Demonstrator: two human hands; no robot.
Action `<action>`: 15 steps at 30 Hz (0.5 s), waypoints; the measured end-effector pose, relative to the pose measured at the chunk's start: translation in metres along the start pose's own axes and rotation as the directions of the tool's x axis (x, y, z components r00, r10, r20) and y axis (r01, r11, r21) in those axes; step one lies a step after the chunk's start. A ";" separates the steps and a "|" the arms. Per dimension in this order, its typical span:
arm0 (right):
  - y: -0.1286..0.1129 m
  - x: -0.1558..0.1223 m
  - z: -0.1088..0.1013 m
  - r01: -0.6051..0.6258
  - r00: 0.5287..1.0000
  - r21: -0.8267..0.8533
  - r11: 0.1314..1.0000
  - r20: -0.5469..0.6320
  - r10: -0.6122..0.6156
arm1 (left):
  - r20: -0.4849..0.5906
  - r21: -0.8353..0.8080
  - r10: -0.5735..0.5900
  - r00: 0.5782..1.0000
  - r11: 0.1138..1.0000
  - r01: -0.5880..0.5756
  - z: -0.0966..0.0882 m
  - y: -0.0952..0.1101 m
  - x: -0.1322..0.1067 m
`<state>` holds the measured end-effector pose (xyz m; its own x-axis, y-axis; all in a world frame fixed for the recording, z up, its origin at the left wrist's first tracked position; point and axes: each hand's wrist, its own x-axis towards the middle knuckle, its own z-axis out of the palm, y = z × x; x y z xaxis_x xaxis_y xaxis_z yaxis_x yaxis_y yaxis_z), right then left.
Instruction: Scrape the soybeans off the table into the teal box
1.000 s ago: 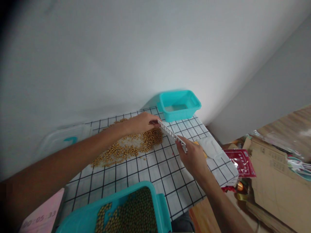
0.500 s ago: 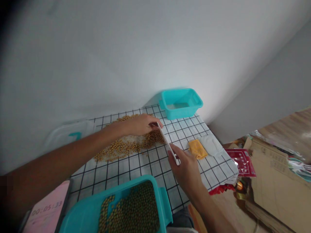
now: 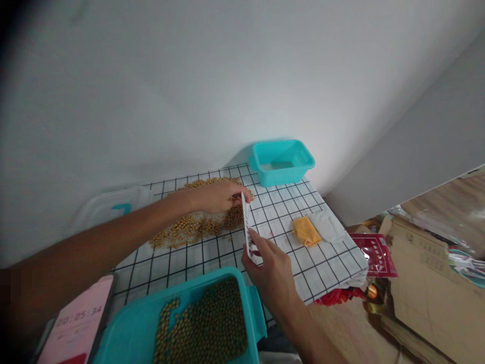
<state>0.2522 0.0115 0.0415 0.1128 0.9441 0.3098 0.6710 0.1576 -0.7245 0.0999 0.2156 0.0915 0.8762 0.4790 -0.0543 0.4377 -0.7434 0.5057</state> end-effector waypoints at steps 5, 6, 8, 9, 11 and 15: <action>0.003 0.001 -0.003 0.060 0.998 0.017 0.998 -0.004 -0.060 | -0.023 -0.039 -0.017 1.000 0.999 0.016 0.001 -0.001 -0.003; 0.003 0.001 -0.004 0.065 0.998 0.022 0.998 -0.007 -0.065 | -0.025 -0.048 -0.020 0.999 0.999 0.019 0.001 -0.001 -0.004; 0.002 0.000 -0.006 0.065 0.998 0.036 0.997 -0.011 -0.065 | -0.022 -0.057 -0.024 0.999 0.998 0.023 -0.001 0.001 -0.006; 0.002 0.000 -0.007 0.061 0.998 0.043 0.997 -0.008 -0.061 | -0.021 -0.057 -0.025 0.999 0.998 0.024 -0.003 0.002 -0.007; 0.000 -0.001 -0.008 0.049 0.999 0.055 0.997 0.004 -0.050 | -0.019 -0.049 -0.027 0.999 0.998 0.026 -0.005 0.005 -0.009; -0.002 0.001 -0.010 0.051 0.998 0.088 0.995 0.017 -0.053 | -0.016 -0.028 -0.052 0.999 0.998 0.052 -0.011 0.011 -0.014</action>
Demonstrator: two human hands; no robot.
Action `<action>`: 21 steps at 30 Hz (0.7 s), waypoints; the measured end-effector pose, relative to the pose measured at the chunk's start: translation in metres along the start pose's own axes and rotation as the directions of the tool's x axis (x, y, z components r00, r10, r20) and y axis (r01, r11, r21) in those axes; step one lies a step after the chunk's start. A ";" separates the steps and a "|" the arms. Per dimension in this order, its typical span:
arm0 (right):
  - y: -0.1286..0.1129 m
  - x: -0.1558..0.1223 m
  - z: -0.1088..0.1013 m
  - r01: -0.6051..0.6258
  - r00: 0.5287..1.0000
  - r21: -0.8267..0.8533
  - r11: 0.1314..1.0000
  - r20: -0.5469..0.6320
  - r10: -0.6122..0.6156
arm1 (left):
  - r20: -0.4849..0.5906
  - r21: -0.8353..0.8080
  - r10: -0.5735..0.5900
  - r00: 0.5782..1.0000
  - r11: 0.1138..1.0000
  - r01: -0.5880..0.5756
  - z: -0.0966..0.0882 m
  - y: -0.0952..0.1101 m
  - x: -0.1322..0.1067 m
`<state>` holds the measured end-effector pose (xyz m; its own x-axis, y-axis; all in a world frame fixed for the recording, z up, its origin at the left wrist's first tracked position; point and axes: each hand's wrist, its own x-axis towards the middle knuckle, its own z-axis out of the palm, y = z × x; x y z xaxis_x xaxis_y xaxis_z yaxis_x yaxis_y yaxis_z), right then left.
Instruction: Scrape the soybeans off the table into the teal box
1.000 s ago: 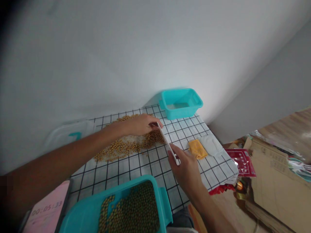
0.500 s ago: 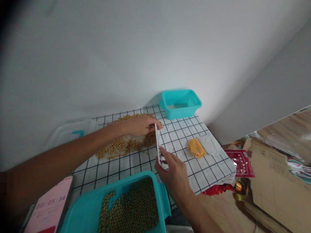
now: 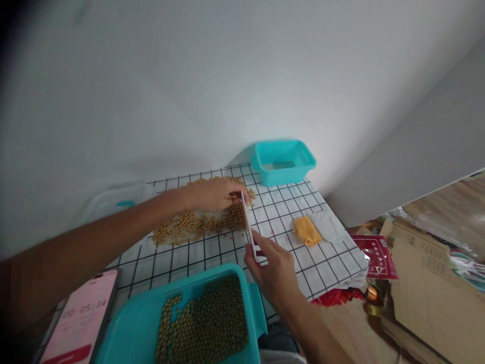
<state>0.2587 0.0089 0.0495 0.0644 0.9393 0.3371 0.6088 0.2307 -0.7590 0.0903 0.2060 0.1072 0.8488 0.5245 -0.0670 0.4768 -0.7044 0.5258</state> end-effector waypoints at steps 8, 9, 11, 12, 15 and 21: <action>0.003 0.003 -0.003 0.039 0.995 0.042 0.998 0.092 -0.043 | -0.018 0.015 -0.055 0.998 0.998 0.055 -0.011 0.010 -0.019; 0.003 0.003 -0.003 0.043 0.994 0.044 0.998 0.098 -0.048 | -0.018 0.022 -0.063 0.998 0.998 0.063 -0.012 0.010 -0.022; 0.004 0.005 -0.004 0.049 0.992 0.048 0.998 0.114 -0.054 | -0.019 0.027 -0.073 0.997 0.997 0.073 -0.013 0.010 -0.027; 0.004 0.006 -0.004 0.054 0.990 0.049 0.997 0.125 -0.060 | -0.021 0.024 -0.078 0.997 0.997 0.079 -0.013 0.009 -0.029; 0.004 0.010 -0.004 0.090 0.983 0.027 0.996 0.159 -0.093 | -0.030 0.011 -0.100 0.995 0.995 0.100 -0.015 0.007 -0.036; 0.009 0.031 -0.016 0.197 0.961 -0.048 0.979 0.210 -0.183 | -0.065 0.043 -0.112 0.992 0.993 0.115 -0.023 0.009 -0.054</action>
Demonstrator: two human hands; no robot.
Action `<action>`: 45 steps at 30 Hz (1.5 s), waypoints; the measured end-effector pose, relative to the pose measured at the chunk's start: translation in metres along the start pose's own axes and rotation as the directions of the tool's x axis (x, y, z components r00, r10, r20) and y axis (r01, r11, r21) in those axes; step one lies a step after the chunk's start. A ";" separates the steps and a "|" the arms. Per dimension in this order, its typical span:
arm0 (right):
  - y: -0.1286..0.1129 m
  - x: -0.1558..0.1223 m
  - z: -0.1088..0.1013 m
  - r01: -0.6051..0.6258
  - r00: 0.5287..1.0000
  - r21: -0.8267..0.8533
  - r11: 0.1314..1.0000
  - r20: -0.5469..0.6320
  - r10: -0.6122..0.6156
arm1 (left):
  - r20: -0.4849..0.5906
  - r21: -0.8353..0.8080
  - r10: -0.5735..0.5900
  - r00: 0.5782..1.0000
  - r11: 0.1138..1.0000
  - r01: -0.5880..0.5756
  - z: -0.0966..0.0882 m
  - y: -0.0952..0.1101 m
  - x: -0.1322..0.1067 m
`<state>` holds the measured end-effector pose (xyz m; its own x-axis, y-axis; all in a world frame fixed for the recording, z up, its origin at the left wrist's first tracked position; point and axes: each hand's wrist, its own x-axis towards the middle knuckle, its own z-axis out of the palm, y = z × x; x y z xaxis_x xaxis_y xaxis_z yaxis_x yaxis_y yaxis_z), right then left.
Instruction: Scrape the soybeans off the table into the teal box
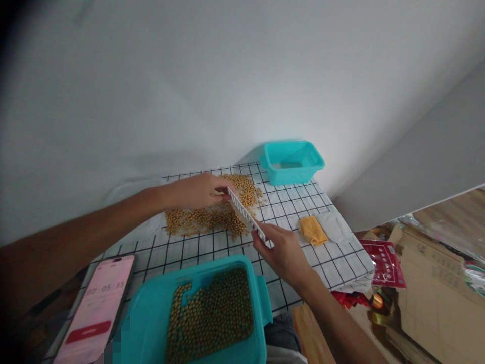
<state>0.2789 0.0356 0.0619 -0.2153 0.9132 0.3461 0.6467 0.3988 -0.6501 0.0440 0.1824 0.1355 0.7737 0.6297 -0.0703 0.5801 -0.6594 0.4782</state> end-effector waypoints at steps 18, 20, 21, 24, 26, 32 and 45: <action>0.064 0.093 -0.009 0.055 0.976 0.209 0.976 0.193 -0.096 | -0.279 0.210 -0.214 0.936 0.938 0.277 0.039 0.001 -0.051; 0.066 0.090 -0.006 0.049 0.973 0.216 0.975 0.209 -0.095 | -0.259 0.198 -0.217 0.941 0.942 0.271 0.042 -0.001 -0.051; 0.066 0.088 -0.006 0.047 0.972 0.213 0.976 0.214 -0.093 | -0.251 0.189 -0.219 0.943 0.944 0.270 0.043 -0.001 -0.051; 0.066 0.083 -0.005 0.043 0.973 0.187 0.981 0.215 -0.083 | -0.235 0.173 -0.232 0.944 0.946 0.275 0.045 0.000 -0.053; 0.065 0.080 -0.005 0.044 0.972 0.169 0.985 0.218 -0.081 | -0.232 0.169 -0.241 0.942 0.944 0.283 0.045 0.001 -0.054; 0.061 0.072 -0.010 0.073 0.971 0.144 0.987 0.217 -0.103 | -0.216 0.138 -0.254 0.943 0.948 0.287 0.046 0.006 -0.057; 0.057 0.057 -0.010 -0.009 0.968 0.170 0.985 0.249 -0.034 | -0.232 0.088 -0.231 0.945 0.962 0.257 0.057 0.004 -0.067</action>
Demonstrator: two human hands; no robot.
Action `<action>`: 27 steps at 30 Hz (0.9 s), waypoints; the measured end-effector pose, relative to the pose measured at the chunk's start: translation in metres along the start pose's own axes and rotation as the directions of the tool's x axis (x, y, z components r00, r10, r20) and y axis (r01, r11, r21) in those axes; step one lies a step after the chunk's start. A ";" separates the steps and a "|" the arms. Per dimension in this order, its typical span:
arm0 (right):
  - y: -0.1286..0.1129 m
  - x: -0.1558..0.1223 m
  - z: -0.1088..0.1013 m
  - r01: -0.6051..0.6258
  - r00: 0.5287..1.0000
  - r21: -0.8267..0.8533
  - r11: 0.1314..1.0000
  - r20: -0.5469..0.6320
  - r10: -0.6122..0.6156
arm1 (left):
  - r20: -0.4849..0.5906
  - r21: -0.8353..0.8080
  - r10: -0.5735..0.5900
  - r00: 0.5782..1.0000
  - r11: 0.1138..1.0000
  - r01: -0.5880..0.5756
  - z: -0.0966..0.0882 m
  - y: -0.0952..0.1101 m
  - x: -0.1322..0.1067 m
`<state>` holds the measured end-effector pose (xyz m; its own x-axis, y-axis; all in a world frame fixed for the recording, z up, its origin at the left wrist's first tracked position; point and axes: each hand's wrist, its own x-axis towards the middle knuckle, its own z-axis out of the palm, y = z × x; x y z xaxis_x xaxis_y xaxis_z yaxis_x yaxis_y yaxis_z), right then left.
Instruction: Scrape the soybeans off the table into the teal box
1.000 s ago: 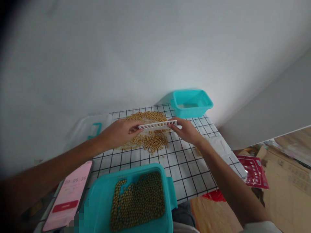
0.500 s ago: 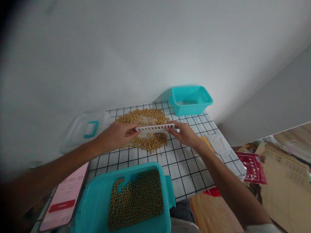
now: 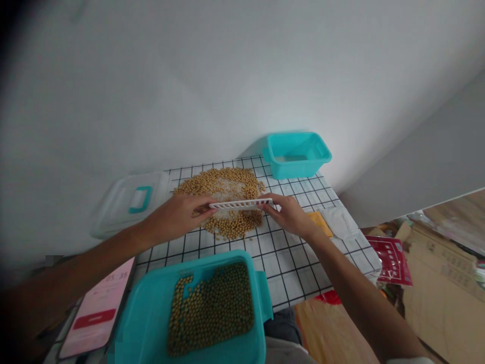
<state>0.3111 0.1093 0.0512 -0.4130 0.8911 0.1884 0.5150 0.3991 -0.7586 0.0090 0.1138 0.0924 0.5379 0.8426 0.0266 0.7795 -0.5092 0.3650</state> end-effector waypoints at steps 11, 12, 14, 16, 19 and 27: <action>-0.005 -0.001 0.001 0.064 0.997 -0.001 0.998 -0.034 -0.064 | -0.030 0.078 0.023 0.999 0.997 -0.021 -0.006 0.003 -0.010; -0.005 0.003 0.000 0.075 0.996 -0.009 0.997 -0.048 -0.075 | -0.057 0.097 0.024 0.998 0.995 -0.019 -0.008 0.003 -0.009; -0.004 0.013 -0.001 0.103 0.992 -0.021 0.994 -0.068 -0.104 | -0.101 0.114 0.012 0.995 0.994 0.000 -0.010 0.001 -0.005; 0.000 0.022 -0.001 0.124 0.990 -0.019 0.992 -0.068 -0.125 | -0.111 0.105 -0.016 0.994 0.994 0.028 -0.012 -0.001 0.000; 0.008 0.032 0.001 0.123 0.991 -0.002 0.992 -0.046 -0.123 | -0.099 0.082 -0.042 0.994 0.995 0.050 -0.011 -0.004 0.006; 0.015 0.027 0.003 0.143 0.990 -0.023 0.989 -0.013 -0.143 | -0.087 0.079 -0.023 0.996 0.996 0.030 0.002 -0.008 0.000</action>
<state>0.3055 0.1388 0.0428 -0.4724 0.8275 0.3035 0.4675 0.5272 -0.7096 0.0036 0.1178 0.0876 0.4898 0.8661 0.0995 0.8180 -0.4960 0.2913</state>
